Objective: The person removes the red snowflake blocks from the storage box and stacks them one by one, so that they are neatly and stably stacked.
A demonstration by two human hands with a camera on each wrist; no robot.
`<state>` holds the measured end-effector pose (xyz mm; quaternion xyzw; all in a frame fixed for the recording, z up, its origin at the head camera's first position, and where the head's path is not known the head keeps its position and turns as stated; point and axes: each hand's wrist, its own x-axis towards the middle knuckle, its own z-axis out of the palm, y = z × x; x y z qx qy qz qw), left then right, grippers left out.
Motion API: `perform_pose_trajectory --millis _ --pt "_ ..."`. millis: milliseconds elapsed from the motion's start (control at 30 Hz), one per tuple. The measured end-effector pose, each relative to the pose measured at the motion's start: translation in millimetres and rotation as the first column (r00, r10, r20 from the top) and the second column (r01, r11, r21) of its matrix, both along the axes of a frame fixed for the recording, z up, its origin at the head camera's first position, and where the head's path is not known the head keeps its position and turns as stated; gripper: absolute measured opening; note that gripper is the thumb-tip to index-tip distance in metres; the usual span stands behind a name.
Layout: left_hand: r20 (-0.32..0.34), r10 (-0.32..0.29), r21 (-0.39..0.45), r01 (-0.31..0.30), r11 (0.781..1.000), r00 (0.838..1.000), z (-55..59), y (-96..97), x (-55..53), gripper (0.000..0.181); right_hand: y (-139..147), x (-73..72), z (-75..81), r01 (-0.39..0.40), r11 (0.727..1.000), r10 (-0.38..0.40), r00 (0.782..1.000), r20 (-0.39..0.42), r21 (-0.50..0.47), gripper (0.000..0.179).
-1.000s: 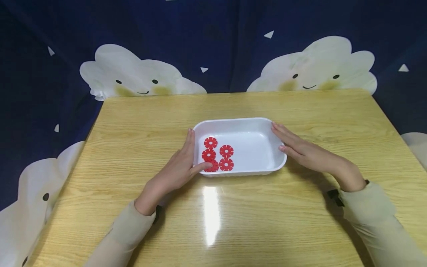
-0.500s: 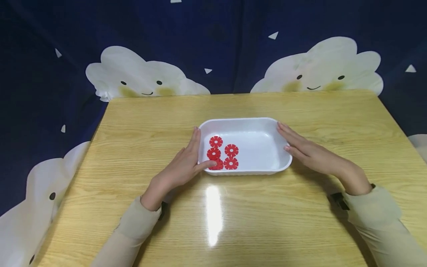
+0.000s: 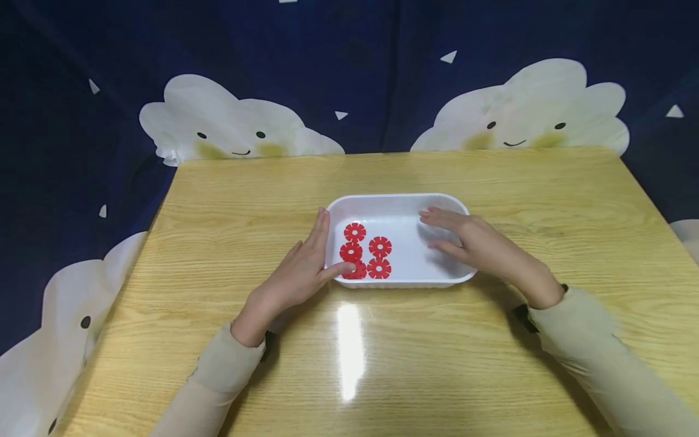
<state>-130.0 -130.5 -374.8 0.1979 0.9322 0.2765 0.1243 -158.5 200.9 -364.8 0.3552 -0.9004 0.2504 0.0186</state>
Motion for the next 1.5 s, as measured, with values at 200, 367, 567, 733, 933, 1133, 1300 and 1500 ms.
perform_pose_trajectory --millis 200,367,567,733,933,1133,1300,1500 --pt "-0.023 -0.003 -0.032 0.002 0.999 1.0 0.3 1.0 0.7 0.104 -35.6 -17.7 -9.7 -0.047 0.999 0.048 0.997 0.056 -0.015 0.04" --pt "-0.042 -0.008 -0.048 0.005 0.999 0.999 0.3 0.5 0.9 0.103 -53.1 -28.1 -15.5 -0.079 0.996 0.082 0.99 0.118 -0.035 0.039" --pt "-0.041 -0.013 -0.054 0.011 0.998 0.999 1.0 0.5 0.2 0.102 -61.4 -31.4 -21.9 -0.096 0.995 0.101 0.984 0.144 -0.041 0.038" --pt "-0.036 -0.012 -0.06 0.01 0.998 0.999 1.7 0.6 0.1 0.101 -65.8 -31.5 -25.5 -0.114 0.993 0.115 0.987 0.111 -0.015 0.032" --pt "-0.028 -0.009 -0.06 0.007 0.998 1.0 2.2 0.6 0.0 0.102 -67.8 -31.9 -27.1 -0.126 0.992 0.126 0.989 0.074 -0.012 0.026" --pt "-0.033 -0.011 -0.052 0.009 0.999 0.999 3.1 0.0 0.8 0.101 -68.6 -35.7 -31.0 -0.156 0.987 0.157 0.987 0.038 -0.03 0.025" --pt "-0.047 -0.012 -0.039 0.01 0.999 0.999 2.3 -0.8 0.5 0.101 -68.7 -38.1 -33.9 -0.156 0.986 0.158 0.987 0.036 -0.054 0.027" --pt "-0.042 -0.016 -0.034 0.014 0.999 0.999 1.4 0.4 1.0 0.102 -66.0 -33.8 -29.5 -0.116 0.991 0.12 0.991 0.063 -0.067 0.031"
